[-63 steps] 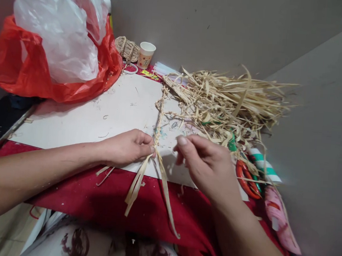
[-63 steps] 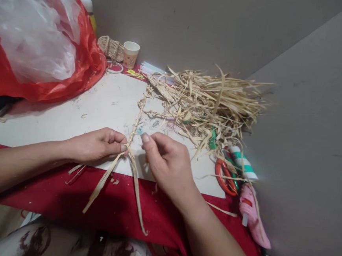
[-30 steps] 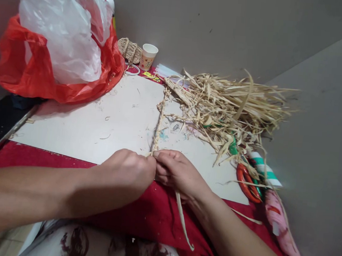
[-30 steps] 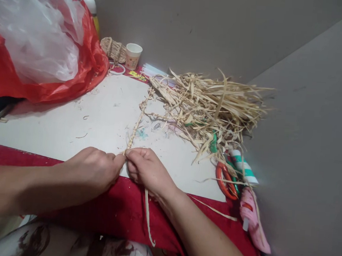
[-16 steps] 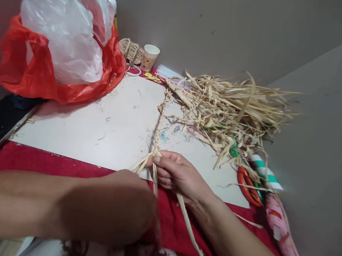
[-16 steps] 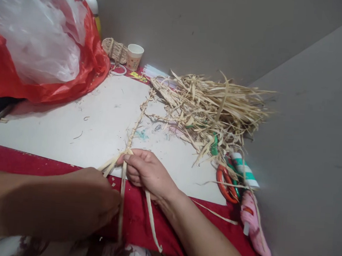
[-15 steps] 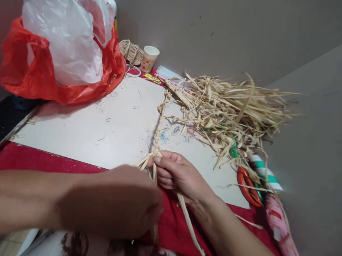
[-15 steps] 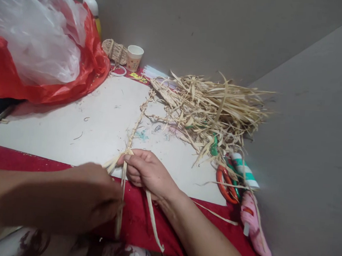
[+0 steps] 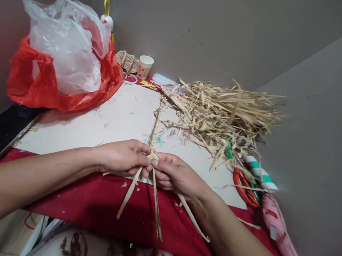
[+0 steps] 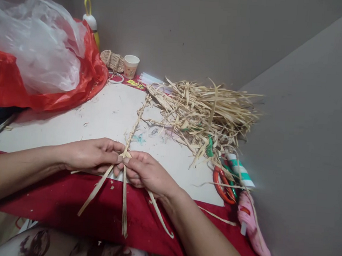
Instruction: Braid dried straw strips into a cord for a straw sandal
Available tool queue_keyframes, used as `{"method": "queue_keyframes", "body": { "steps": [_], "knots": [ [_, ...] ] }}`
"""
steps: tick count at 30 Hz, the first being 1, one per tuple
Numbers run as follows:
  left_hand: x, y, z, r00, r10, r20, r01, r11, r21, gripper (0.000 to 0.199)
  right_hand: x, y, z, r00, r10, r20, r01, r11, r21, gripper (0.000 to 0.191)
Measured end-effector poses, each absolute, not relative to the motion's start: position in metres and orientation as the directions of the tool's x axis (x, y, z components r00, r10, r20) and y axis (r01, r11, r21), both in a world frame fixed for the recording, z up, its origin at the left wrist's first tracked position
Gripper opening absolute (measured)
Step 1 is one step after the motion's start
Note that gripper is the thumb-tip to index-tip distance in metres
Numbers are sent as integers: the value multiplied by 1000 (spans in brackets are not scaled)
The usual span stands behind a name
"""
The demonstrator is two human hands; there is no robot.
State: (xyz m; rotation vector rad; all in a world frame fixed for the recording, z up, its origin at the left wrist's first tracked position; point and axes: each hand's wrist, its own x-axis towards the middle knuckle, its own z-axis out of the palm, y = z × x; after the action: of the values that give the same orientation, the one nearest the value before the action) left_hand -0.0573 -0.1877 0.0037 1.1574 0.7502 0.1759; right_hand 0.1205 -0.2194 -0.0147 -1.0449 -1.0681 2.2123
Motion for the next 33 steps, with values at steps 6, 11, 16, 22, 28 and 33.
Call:
{"method": "queue_keyframes", "body": {
  "steps": [6, 11, 16, 22, 28, 33],
  "knots": [
    [-60, -181, 3, 749, 542, -381, 329, 195, 924, 17, 127, -215, -19, -625, 650, -432, -6, -558, -830, 23],
    [-57, -182, 2, 711, 636, -300, 402, -18, 915, 27, 131, -214, -23, -618, 663, -423, 71, -489, -870, 21],
    [-55, -182, -3, 740, 614, -276, 368, -26, 929, 31, 132, -216, -19, -599, 684, -416, 200, -375, -905, 27],
    [-51, -185, -5, 709, 637, -304, 338, 72, 938, 26, 129, -217, -9, -546, 778, -310, 406, -78, -910, 27],
    [-51, -188, -7, 651, 727, -219, 399, -82, 913, 23, 133, -221, 0, -458, 862, -217, 574, 101, -812, 27],
    [-50, -191, -5, 635, 749, -188, 429, -139, 893, 22, 127, -228, 4, -397, 840, -370, 492, -146, -858, 31]
  ]
}}
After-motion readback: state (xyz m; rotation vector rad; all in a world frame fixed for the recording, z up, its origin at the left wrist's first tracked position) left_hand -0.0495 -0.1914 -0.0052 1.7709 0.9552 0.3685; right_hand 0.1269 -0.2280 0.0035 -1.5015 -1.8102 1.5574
